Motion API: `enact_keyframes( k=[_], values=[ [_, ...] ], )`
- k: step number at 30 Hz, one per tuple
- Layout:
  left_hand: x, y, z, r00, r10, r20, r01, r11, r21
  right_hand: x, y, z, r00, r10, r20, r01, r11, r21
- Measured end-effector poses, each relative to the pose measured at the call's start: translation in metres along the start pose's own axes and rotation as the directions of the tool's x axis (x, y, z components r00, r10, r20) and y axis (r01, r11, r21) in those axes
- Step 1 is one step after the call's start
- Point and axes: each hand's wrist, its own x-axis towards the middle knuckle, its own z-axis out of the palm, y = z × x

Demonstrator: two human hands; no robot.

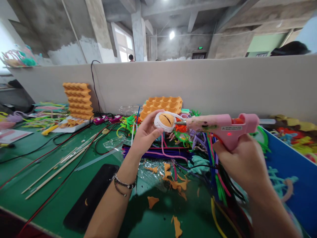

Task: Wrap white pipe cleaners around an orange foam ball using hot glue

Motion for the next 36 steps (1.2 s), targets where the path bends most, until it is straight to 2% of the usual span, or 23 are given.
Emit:
enact_keyframes(
  k=[12, 19, 27, 36],
  values=[
    [0.0012, 0.0003, 0.0015, 1.0, 0.002, -0.012, -0.002, 1.0, 0.013, -0.004, -0.0003, -0.0004, 1.0, 0.007, 0.01, -0.007, 1.0, -0.007],
    [0.001, 0.0025, 0.0055, 0.999, 0.046, 0.023, -0.047, 0.996, 0.074, -0.0021, -0.0036, -0.0005, 0.999, 0.012, 0.039, -0.012, 1.0, 0.002],
    [0.0008, 0.0026, 0.0075, 0.989, 0.092, 0.117, -0.105, 0.988, 0.114, -0.0034, -0.0021, -0.0005, 0.997, 0.01, 0.071, -0.013, 0.999, 0.042],
    [0.0002, 0.0014, 0.0052, 0.988, 0.096, 0.12, -0.121, 0.969, 0.217, -0.0021, -0.0014, 0.0005, 0.998, 0.012, 0.067, -0.014, 1.0, 0.028]
  ],
)
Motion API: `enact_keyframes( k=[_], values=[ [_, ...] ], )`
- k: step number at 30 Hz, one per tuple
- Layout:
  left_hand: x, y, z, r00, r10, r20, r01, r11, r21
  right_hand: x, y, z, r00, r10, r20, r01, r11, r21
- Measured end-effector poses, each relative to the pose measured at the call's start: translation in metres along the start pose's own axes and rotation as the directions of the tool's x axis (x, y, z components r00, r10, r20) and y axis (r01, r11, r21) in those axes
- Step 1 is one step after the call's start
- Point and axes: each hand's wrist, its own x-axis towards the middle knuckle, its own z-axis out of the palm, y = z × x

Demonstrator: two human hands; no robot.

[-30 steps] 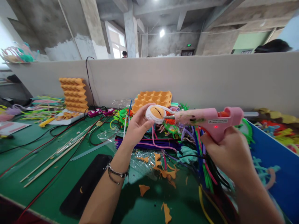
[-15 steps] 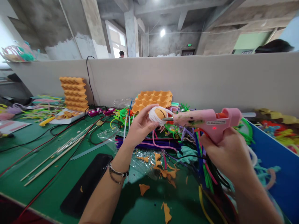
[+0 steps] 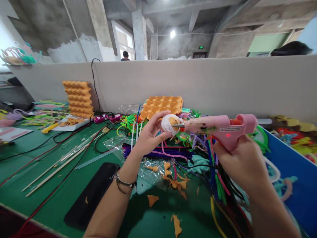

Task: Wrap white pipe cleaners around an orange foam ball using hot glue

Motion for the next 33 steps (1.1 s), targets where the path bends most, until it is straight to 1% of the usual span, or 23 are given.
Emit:
enact_keyframes(
  k=[7, 16, 19, 23, 29, 33],
  values=[
    [-0.002, -0.0018, -0.0019, 0.999, -0.045, 0.028, 0.043, 0.997, 0.07, -0.0003, 0.0009, 0.0007, 1.0, -0.001, -0.001, 0.001, 1.0, 0.016],
    [-0.0025, 0.0012, -0.0026, 0.993, -0.035, 0.109, 0.02, 0.991, 0.134, -0.0008, 0.0008, 0.0006, 0.999, 0.028, -0.021, -0.028, 0.999, -0.024],
    [-0.0019, 0.0037, -0.0022, 0.992, -0.063, 0.111, 0.044, 0.985, 0.166, 0.0001, -0.0001, 0.0004, 0.999, 0.038, -0.037, -0.039, 0.998, -0.041],
    [-0.0009, 0.0062, -0.0014, 0.99, -0.081, 0.111, 0.06, 0.982, 0.181, 0.0011, 0.0004, -0.0003, 0.998, 0.0, -0.057, -0.003, 0.999, -0.054],
    [-0.0004, 0.0054, -0.0014, 0.993, -0.053, 0.104, 0.036, 0.987, 0.159, 0.0036, 0.0028, -0.0013, 0.994, 0.057, -0.098, -0.065, 0.995, -0.08],
    [-0.0007, 0.0037, -0.0047, 0.998, -0.021, 0.055, 0.012, 0.989, 0.145, 0.0027, 0.0055, -0.0017, 0.992, 0.082, -0.101, -0.09, 0.993, -0.079]
  ],
)
